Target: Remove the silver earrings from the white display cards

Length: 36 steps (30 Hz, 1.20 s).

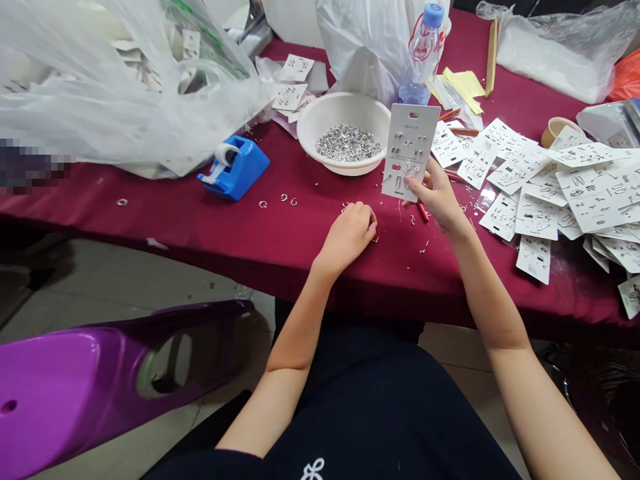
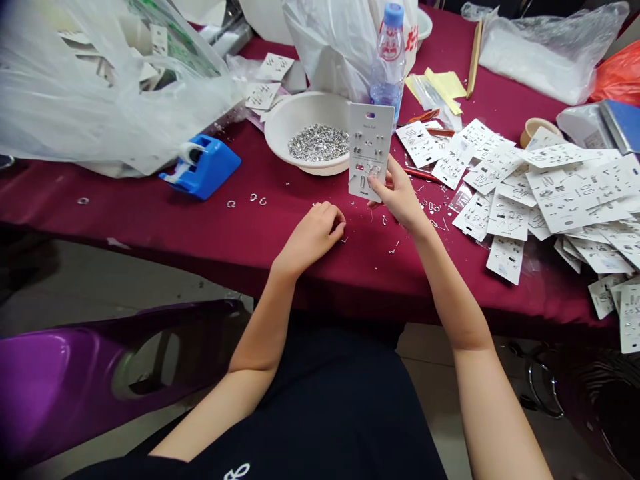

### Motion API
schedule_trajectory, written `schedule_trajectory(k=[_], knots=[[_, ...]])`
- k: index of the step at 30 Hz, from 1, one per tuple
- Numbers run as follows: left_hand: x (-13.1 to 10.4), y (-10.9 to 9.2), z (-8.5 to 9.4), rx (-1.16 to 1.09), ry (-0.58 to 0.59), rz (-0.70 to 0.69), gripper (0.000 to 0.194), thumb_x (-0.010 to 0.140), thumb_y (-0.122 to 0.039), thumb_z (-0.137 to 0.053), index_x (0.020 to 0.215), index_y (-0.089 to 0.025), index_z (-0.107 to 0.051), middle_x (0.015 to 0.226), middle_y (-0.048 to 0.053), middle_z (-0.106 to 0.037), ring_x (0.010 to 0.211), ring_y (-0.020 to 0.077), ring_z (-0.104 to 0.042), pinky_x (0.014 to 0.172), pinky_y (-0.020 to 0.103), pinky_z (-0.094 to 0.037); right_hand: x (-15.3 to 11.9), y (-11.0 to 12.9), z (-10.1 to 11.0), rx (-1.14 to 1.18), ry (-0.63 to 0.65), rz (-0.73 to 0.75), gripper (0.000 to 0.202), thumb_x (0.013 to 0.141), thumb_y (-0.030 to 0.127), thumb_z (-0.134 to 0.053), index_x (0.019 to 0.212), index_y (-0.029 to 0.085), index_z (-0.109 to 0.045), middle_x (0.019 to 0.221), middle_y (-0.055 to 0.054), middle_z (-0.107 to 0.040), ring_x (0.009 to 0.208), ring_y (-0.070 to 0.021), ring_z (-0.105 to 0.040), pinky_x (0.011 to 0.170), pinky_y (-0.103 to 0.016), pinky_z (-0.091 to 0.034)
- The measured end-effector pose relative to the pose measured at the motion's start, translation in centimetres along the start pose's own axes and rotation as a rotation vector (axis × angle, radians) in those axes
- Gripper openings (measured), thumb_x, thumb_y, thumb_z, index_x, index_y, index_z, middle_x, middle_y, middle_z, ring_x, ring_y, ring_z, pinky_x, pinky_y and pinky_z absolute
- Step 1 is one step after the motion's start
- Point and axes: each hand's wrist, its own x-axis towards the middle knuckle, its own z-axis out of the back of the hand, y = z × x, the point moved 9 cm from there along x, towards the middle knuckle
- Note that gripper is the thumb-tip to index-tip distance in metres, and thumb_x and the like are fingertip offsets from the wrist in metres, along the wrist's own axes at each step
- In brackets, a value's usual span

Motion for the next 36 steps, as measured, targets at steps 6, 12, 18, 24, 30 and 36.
schedule_trajectory(k=[6,12,18,24,30,36], knots=[[-0.2,2.1,1.5,-0.521,-0.027,0.120,0.010,0.096,-0.026,-0.051,0.089,-0.018,-0.053,0.092,0.005,-0.067,0.083,0.0168,-0.061,0.082,0.034,-0.049,0.0,-0.4,-0.8,0.002,0.050,0.020,0.061,0.082,0.047,-0.065,0.134,0.024,-0.044,0.131,-0.010,-0.062,0.095,-0.0195,-0.063,0.064,-0.033,-0.063],[-0.2,3.2,1.9,-0.863,-0.101,0.169,0.014,0.095,-0.029,-0.054,0.087,-0.018,-0.049,0.083,0.002,-0.067,0.073,0.0104,-0.061,0.072,0.025,-0.050,-0.2,-0.4,-1.3,-0.038,0.083,0.007,0.060,0.084,0.051,-0.065,0.134,0.026,-0.044,0.130,-0.009,-0.061,0.099,-0.0198,-0.062,0.065,-0.031,-0.063],[0.0,2.5,2.5,-0.993,-0.141,0.059,0.038,0.080,-0.046,-0.075,0.089,-0.019,-0.050,0.082,-0.001,-0.055,0.076,0.0090,-0.055,0.073,0.022,-0.047,-0.5,-0.2,-1.9,-0.040,0.096,0.002,0.060,0.082,0.055,-0.065,0.132,0.026,-0.045,0.128,-0.009,-0.062,0.095,-0.0190,-0.062,0.064,-0.031,-0.062],[-0.1,2.5,3.6,-1.088,-0.325,-0.030,0.040,0.075,-0.033,-0.073,0.089,-0.025,-0.037,0.069,-0.007,-0.031,0.062,0.0091,-0.036,0.069,0.027,-0.044,-1.0,0.1,-3.3,-0.008,0.135,-0.011,0.062,0.083,0.055,-0.065,0.135,0.027,-0.044,0.132,-0.008,-0.061,0.101,-0.0206,-0.065,0.067,-0.032,-0.063],[-0.1,2.8,3.8,-1.155,-0.383,-0.053,0.044,0.069,-0.024,-0.065,0.094,-0.028,-0.028,0.077,-0.005,-0.034,0.063,0.0093,-0.040,0.063,0.027,-0.044,-1.2,-0.2,-4.4,0.054,0.167,-0.022,0.064,0.080,0.051,-0.069,0.133,0.025,-0.044,0.132,-0.009,-0.063,0.103,-0.0216,-0.067,0.068,-0.034,-0.065],[0.0,2.9,3.4,-1.051,-0.347,-0.005,0.039,0.074,-0.035,-0.067,0.100,-0.027,-0.038,0.087,-0.001,-0.050,0.072,0.0107,-0.051,0.071,0.028,-0.051,-1.2,-0.2,-4.2,0.027,0.159,-0.016,0.063,0.082,0.052,-0.067,0.135,0.026,-0.044,0.132,-0.008,-0.063,0.103,-0.0211,-0.067,0.067,-0.033,-0.065]])
